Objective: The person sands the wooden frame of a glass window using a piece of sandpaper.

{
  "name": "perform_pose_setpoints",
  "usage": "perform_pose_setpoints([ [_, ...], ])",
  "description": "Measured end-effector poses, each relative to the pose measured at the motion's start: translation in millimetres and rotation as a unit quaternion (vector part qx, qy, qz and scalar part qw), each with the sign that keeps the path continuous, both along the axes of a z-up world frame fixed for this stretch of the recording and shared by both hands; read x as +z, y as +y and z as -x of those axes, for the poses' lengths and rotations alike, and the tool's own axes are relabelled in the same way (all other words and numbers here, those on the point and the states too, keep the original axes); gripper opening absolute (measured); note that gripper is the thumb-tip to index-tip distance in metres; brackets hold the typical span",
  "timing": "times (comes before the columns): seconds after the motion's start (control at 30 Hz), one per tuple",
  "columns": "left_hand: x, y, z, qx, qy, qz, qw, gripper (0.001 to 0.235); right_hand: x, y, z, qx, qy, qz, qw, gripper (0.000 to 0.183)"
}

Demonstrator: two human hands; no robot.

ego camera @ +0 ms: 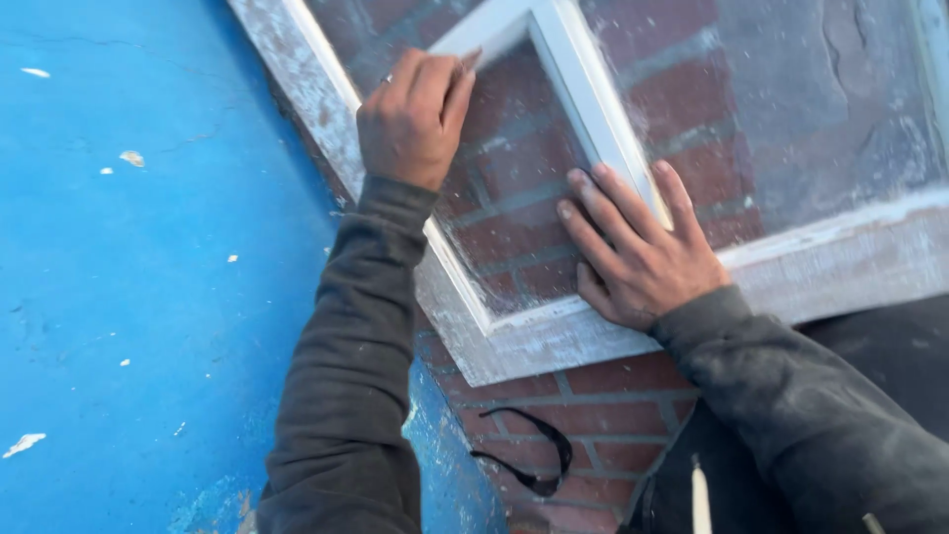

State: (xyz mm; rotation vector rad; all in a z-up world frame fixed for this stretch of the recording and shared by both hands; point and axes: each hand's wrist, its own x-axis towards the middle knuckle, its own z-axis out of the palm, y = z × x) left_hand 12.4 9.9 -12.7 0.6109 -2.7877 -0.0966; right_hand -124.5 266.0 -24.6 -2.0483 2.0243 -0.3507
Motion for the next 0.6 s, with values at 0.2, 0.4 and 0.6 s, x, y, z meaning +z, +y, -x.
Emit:
perform_pose_setpoints([
  [0.2,-42.5,30.9,38.9,0.148,0.023,-0.029,0.988,0.013,-2.5,-2.3,0.4,0.015,0.047,0.006,0.999,0.062],
  [0.4,-43.7,29.3,38.8,0.184,0.023,0.063,0.981,0.022,-3.0,-2.6,1.0,0.023,0.043,0.007,0.999,0.063],
  [0.6,-4.8,9.3,-26.3,0.199,-0.076,0.12,0.97,0.022,1.0,-3.6,3.1,0.027,0.014,-0.004,1.0,0.064],
])
